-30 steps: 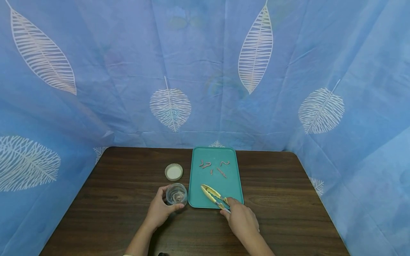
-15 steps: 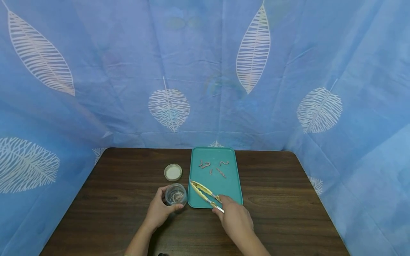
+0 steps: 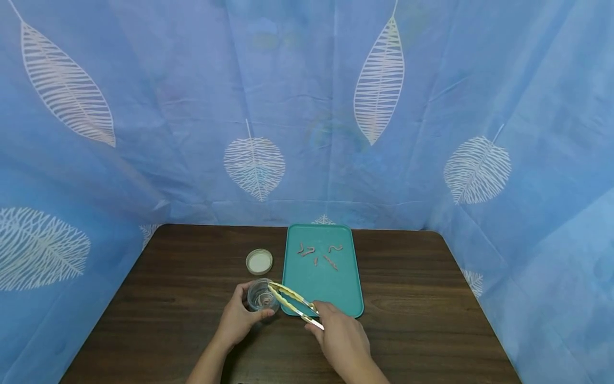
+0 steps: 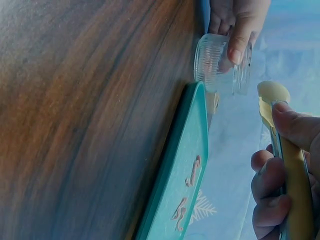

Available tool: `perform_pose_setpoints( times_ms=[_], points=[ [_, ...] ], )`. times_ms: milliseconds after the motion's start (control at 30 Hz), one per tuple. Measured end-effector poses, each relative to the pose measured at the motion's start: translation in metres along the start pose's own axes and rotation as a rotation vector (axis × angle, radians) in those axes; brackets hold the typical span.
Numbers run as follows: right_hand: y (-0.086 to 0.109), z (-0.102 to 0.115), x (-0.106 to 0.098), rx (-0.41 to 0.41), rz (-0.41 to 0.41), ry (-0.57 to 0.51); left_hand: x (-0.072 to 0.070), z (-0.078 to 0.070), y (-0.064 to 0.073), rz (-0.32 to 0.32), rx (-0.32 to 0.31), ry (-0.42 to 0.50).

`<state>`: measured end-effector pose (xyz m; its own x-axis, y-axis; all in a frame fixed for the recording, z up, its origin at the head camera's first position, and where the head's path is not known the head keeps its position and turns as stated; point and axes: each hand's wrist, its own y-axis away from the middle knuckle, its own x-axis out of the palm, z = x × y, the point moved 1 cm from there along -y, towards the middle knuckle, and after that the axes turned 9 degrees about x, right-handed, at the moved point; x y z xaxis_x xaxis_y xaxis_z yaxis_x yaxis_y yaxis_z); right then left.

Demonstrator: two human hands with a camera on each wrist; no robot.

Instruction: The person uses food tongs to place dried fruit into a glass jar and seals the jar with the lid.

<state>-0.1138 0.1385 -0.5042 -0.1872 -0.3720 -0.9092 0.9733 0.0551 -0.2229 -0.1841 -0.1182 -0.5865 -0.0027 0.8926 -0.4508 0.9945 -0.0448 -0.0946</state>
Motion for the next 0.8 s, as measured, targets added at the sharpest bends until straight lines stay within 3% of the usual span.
perform_pose_setpoints(
  times_ms=[800],
  points=[
    [-0.0001, 0.0031, 0.0024, 0.001, 0.077, -0.029, 0.0004, 0.0019, -0.0005, 0.005, -0.008, 0.016]
  ],
)
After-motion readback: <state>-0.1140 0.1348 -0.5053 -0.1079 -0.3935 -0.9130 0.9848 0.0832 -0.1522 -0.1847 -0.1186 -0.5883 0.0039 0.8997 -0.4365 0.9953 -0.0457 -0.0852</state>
